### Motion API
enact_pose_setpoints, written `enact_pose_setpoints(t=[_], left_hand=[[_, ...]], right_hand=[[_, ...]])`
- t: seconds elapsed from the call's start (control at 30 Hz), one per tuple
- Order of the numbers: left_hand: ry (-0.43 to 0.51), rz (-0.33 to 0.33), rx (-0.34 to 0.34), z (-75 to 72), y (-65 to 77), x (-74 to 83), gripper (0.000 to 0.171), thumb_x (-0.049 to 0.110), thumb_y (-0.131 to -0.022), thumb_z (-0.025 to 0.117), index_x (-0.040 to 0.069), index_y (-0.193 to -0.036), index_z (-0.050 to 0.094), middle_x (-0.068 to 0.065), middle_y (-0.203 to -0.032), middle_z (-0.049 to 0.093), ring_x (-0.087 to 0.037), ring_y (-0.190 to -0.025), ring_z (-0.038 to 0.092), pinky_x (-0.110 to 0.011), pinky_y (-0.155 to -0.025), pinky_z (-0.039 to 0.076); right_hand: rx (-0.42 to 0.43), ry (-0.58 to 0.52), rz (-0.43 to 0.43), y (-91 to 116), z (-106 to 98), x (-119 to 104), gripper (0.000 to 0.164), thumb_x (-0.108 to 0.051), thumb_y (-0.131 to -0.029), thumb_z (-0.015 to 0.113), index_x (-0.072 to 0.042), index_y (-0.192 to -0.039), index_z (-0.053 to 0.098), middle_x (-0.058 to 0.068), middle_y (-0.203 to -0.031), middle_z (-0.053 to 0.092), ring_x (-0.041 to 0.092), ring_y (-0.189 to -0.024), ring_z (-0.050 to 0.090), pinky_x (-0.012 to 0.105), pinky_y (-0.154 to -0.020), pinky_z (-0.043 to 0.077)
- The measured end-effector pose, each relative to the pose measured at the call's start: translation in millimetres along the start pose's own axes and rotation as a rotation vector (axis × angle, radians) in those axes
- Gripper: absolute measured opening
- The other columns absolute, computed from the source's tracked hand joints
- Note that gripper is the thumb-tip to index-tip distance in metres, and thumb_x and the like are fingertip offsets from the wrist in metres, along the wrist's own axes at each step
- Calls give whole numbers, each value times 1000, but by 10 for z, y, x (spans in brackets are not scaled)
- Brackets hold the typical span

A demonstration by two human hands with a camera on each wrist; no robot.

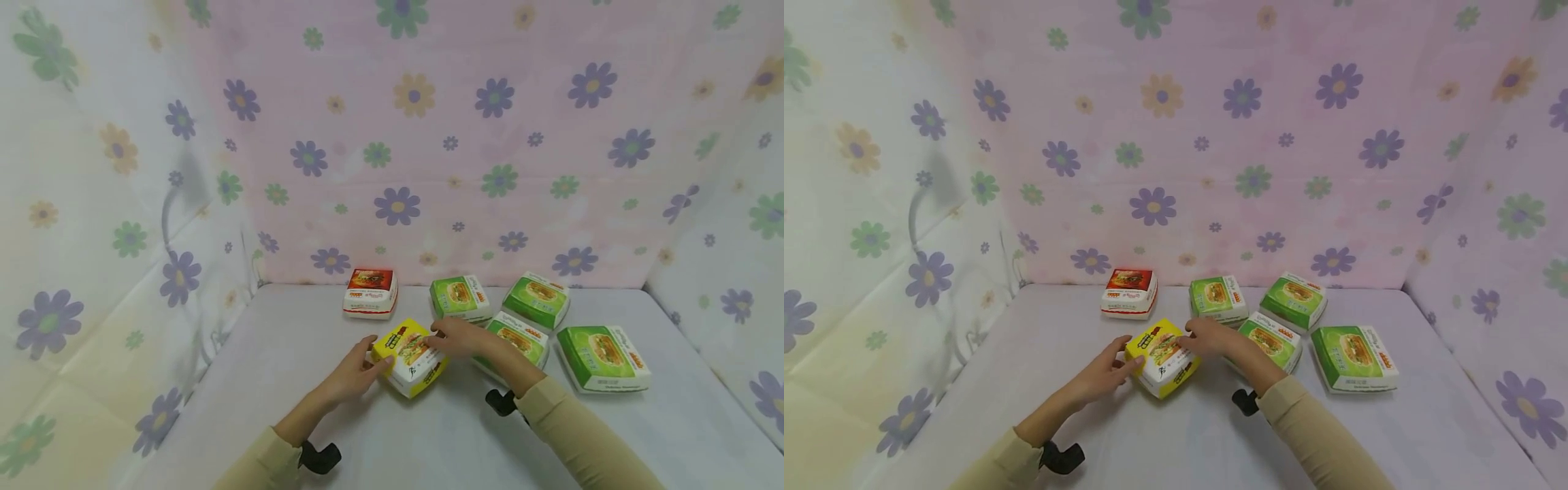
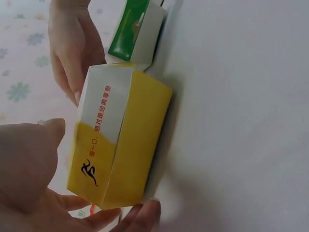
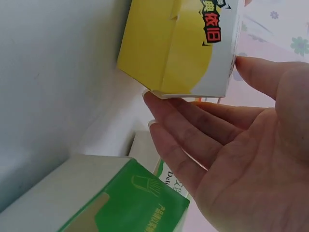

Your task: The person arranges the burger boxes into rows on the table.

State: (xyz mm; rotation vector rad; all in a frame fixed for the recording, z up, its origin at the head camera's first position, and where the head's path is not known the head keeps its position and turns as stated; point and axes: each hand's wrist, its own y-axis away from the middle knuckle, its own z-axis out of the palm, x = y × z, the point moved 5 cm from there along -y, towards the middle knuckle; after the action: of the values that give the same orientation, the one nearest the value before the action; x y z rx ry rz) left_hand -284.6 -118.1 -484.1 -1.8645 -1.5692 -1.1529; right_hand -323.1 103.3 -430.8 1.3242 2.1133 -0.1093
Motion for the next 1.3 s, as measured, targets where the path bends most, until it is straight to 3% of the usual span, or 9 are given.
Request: enact_pose_setpoints(t=[0.13, 0.33, 0.53, 0.77, 0.93, 1.1, 1.3], left_hand=[[24, 2, -25, -6, -9, 5, 73, 46, -101, 63, 8, -156, 35, -16, -144, 49, -21, -100, 57, -33, -75, 54], [99, 17, -61, -83, -141, -40, 59, 41, -106, 55, 14, -156, 38, -17, -156, 42, -26, -114, 60, -40, -87, 57], [109, 14, -62, -99, -181, -33, 62, 40, -108, 51, 13, -160, 31, -19, -161, 36, -37, -129, 54, -45, -92, 56], [36, 10, -46, -58, -127, -47, 85, 55, -99, 61, 14, -163, 22, -16, -162, 33, -25, -110, 59, -39, -83, 57], [-12, 43, -51, -29, -72, -29, 100, 54, -92, 72, 11, -164, 17, -15, -163, 31, -27, -112, 55, -38, -82, 55], [-18, 51, -72, -41, -68, -22, 93, 54, -95, 69, 14, -163, 20, -14, -164, 31, -31, -122, 55, -45, -88, 57], [6, 57, -113, -55, -92, -34, 82, 53, -100, 61, 18, -164, 23, -12, -166, 29, -35, -130, 52, -49, -93, 56]], right_hand=[[22, 15, -23, -2, 21, 10, 34, -27, -106, 57, 3, -120, 66, 12, -108, 66, 23, -99, 61, 41, -85, 53], [55, 31, -34, 58, 73, -51, 27, -28, -103, 61, -6, -88, 65, 4, -80, 58, 16, -72, 51, 29, -63, 41], [46, 16, 4, 90, 82, -55, 31, -33, -103, 61, -8, -86, 63, 2, -75, 61, 14, -66, 52, 27, -59, 40], [37, -4, 9, 82, 33, 0, 34, -35, -105, 57, -7, -87, 63, 3, -75, 66, 16, -65, 55, 27, -57, 42], [44, -2, 3, 45, 34, 17, 32, -34, -105, 57, -7, -91, 65, 3, -76, 63, 16, -66, 55, 28, -58, 43], [54, 3, -24, 47, 80, 2, 30, -31, -105, 58, -9, -85, 65, 2, -75, 62, 15, -65, 52, 27, -59, 41], [47, -84, 4, 107, 154, -16, 26, -30, -104, 61, -6, -97, 66, 2, -79, 67, 16, -69, 59, 29, -61, 47]])
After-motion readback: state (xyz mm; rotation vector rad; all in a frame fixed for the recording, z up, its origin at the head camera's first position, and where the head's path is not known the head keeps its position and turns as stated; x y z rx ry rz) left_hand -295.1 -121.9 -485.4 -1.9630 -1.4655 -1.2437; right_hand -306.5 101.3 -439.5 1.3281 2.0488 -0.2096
